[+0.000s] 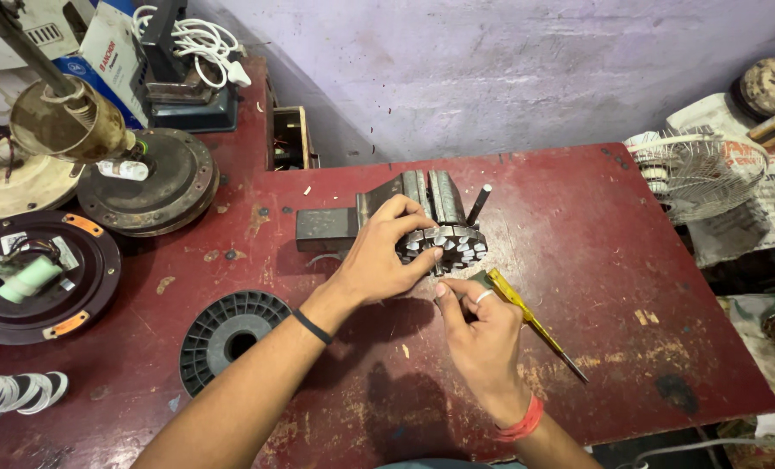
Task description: The person works on a motor armature clamped in a bench vise, inserting small white insulating pieces into the slots between copper windings. They use a yellow-handled screwdriver to push the pieces into place and occasionally tap them with a hammer. The person also handles a spool of copper wire and a black plastic fan housing.
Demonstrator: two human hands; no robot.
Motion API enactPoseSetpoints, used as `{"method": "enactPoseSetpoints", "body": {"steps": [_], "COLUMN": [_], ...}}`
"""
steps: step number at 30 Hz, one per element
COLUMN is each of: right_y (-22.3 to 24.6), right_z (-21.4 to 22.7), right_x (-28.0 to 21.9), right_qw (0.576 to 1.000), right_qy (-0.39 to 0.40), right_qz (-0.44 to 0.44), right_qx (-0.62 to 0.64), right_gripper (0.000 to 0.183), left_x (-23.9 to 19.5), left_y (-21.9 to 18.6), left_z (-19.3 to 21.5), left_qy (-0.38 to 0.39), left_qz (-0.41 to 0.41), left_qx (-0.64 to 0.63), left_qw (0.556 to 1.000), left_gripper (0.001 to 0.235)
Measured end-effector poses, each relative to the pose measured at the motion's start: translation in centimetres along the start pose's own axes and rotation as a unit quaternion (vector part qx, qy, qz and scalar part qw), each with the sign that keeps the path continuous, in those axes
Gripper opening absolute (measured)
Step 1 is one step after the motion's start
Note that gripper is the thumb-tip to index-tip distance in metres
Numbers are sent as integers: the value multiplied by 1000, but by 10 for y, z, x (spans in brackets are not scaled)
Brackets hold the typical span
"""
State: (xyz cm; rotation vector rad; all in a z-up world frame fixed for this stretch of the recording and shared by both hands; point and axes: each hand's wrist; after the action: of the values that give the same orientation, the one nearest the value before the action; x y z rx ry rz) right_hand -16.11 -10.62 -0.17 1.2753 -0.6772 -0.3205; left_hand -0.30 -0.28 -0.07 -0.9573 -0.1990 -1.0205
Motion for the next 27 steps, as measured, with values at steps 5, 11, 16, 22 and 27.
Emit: {"method": "enactPoseSetpoints", "body": {"steps": [5, 11, 16, 22, 27], "right_y": [-2, -7, -11, -25, -53], "right_z": [1, 4, 21, 57, 112], "right_x": [-10, -32, -54, -51, -3], "right_qw": [1000, 996, 977, 937, 945], "right_qy": [17, 83, 208, 321, 88], "right_qz": [16, 15, 9, -4, -1], "right_qx": [-2, -12, -53, -141, -316], "right_gripper": [13, 9, 9, 27, 39], "left_x": [1, 2, 1, 1, 3], "left_y": [-1, -1, 2, 5, 3], "left_z": [1, -1, -7, -7, -1], "left_qy": [0, -11, 3, -14, 6], "left_qz": [9, 27, 45, -10, 17], "left_qx": [8, 8, -8, 30, -26], "left_qw": [1000, 1000, 999, 999, 999], "left_gripper": [33, 31, 31, 30, 40]}}
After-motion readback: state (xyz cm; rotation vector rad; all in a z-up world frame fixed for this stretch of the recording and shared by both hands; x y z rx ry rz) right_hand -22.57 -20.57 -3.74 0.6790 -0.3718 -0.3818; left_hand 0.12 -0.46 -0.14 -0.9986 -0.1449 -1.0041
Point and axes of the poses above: each hand's wrist, its own x-axis towards the middle knuckle, its own z-axis out of the back of the hand, y = z × x, and after that the axes turned 15 degrees about x, right-handed
